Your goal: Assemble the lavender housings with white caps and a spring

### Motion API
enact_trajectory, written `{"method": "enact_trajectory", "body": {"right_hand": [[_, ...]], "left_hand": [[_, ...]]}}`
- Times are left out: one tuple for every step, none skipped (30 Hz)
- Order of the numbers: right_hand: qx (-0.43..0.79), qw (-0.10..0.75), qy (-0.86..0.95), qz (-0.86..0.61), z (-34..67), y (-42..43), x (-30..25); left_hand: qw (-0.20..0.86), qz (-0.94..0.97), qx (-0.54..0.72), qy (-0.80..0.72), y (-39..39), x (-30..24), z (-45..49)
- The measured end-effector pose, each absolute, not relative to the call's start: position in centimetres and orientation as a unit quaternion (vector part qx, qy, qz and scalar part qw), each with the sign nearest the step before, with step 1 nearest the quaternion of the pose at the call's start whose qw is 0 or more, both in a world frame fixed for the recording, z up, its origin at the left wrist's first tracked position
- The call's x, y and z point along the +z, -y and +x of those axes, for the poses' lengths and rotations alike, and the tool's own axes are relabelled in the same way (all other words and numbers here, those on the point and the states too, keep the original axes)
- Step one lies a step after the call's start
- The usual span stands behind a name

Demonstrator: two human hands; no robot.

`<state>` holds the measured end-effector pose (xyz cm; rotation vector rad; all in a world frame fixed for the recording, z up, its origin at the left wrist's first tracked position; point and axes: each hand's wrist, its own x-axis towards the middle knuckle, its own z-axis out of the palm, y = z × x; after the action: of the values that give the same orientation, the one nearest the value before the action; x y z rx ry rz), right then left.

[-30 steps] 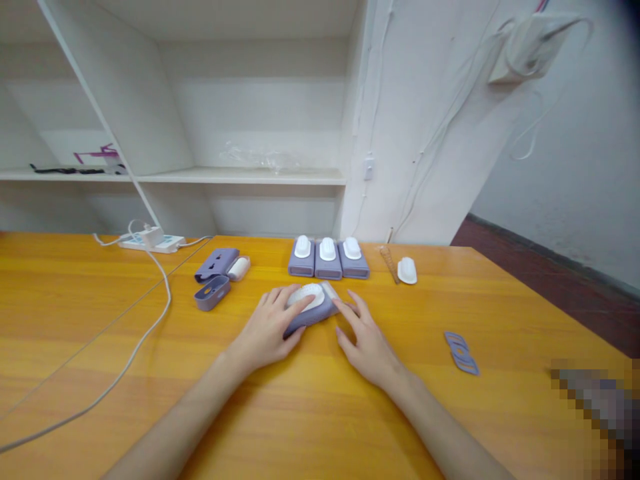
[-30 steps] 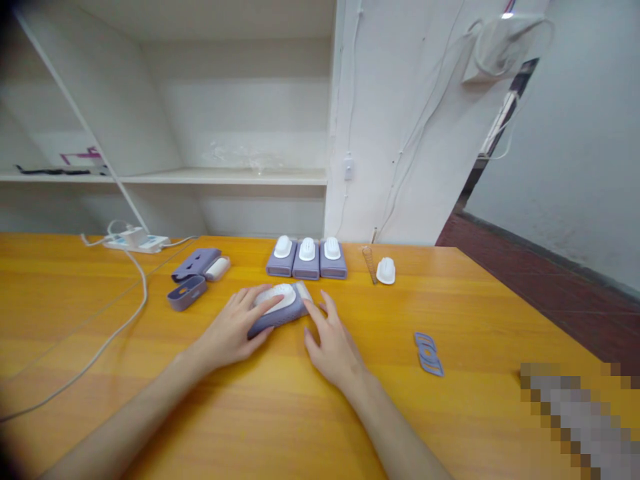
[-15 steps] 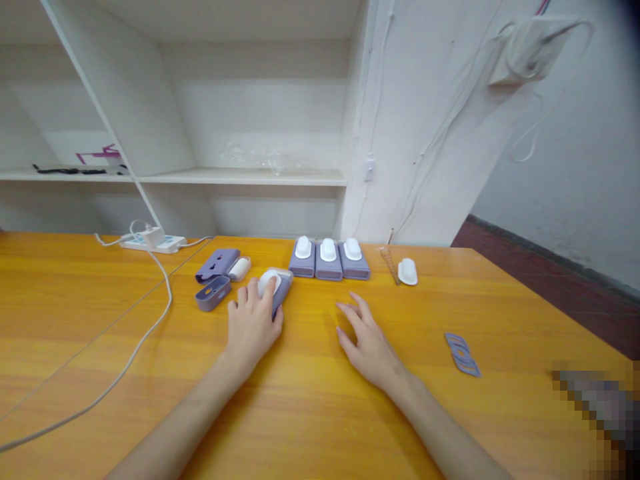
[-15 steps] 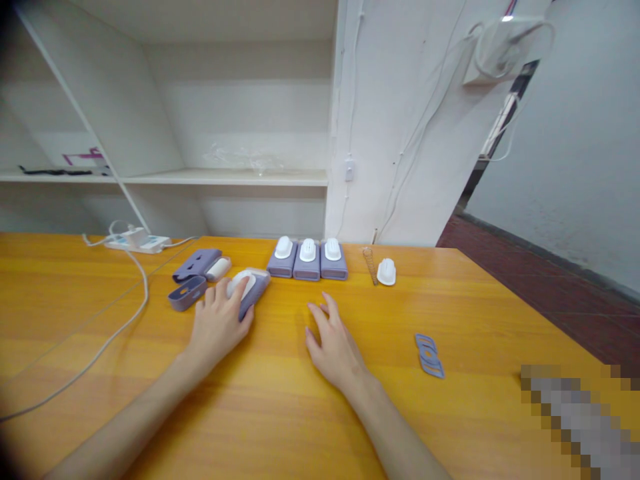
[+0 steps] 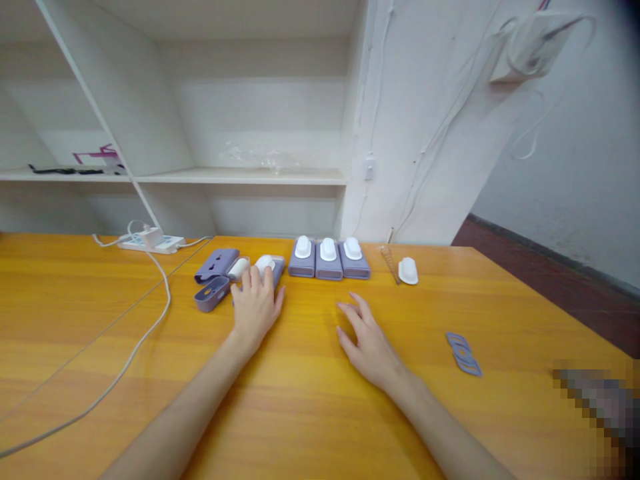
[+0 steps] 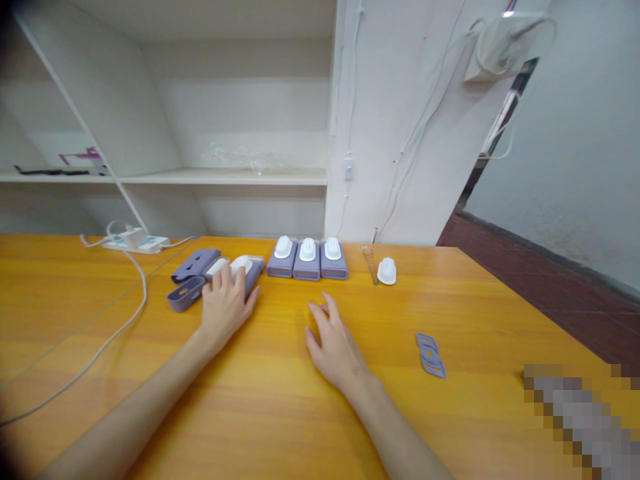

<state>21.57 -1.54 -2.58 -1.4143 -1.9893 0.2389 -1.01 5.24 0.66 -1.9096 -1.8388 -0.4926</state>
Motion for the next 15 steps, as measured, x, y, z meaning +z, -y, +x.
{"method": "enact_trajectory", "body": {"right_hand": [[0.092, 0.338, 0.764, -0.542, 21.6, 1.5, -2.6], [0.092, 0.337, 0.764, -0.542, 21.6, 1.5, -2.6], [0.091, 0.337, 0.764, -0.542, 21.6, 1.5, -2.6], [0.090, 0.337, 0.764, -0.542, 21.6, 1.5, -2.6], [0.089, 0.337, 0.764, -0.543, 21.5, 1.5, -2.6], [0.088, 0.335, 0.765, -0.544, 21.5, 1.5, -2.6], [0.086, 0.332, 0.765, -0.544, 21.5, 1.5, -2.6], [0.086, 0.328, 0.766, -0.545, 21.6, 1.5, -2.6], [0.085, 0.324, 0.768, -0.546, 21.6, 1.5, -2.6], [0.085, 0.320, 0.769, -0.547, 21.6, 1.5, -2.6], [0.085, 0.318, 0.769, -0.549, 21.6, 1.5, -2.6], [0.085, 0.316, 0.768, -0.550, 21.6, 1.5, -2.7], [0.086, 0.316, 0.767, -0.551, 21.6, 1.5, -2.7], [0.087, 0.316, 0.767, -0.552, 21.6, 1.5, -2.7], [0.088, 0.316, 0.767, -0.552, 21.6, 1.5, -2.7]], "left_hand": [[0.222, -0.694, -0.171, 0.664, -4.8, 0.6, -1.0], [0.222, -0.696, -0.166, 0.662, -4.3, 0.6, -1.1], [0.222, -0.700, -0.163, 0.659, -3.8, 0.5, -1.1], [0.220, -0.705, -0.161, 0.654, -3.3, 0.4, -1.2], [0.218, -0.711, -0.160, 0.649, -2.7, 0.2, -1.3], [0.216, -0.717, -0.159, 0.643, -2.2, 0.0, -1.5], [0.215, -0.722, -0.158, 0.638, -1.7, -0.3, -1.7], [0.215, -0.724, -0.157, 0.636, -1.3, -0.6, -1.9], [0.212, -0.726, -0.155, 0.636, -1.0, -0.9, -2.2], [0.208, -0.726, -0.159, 0.636, -0.8, -1.2, -2.4], [0.202, -0.729, -0.164, 0.633, -0.7, -1.4, -2.7], [0.194, -0.734, -0.169, 0.628, -0.7, -1.7, -3.0], [0.187, -0.741, -0.174, 0.621, -0.7, -1.8, -3.2], [0.180, -0.748, -0.177, 0.613, -0.9, -2.0, -3.5], [0.176, -0.756, -0.177, 0.605, -1.1, -2.1, -3.7]]}}
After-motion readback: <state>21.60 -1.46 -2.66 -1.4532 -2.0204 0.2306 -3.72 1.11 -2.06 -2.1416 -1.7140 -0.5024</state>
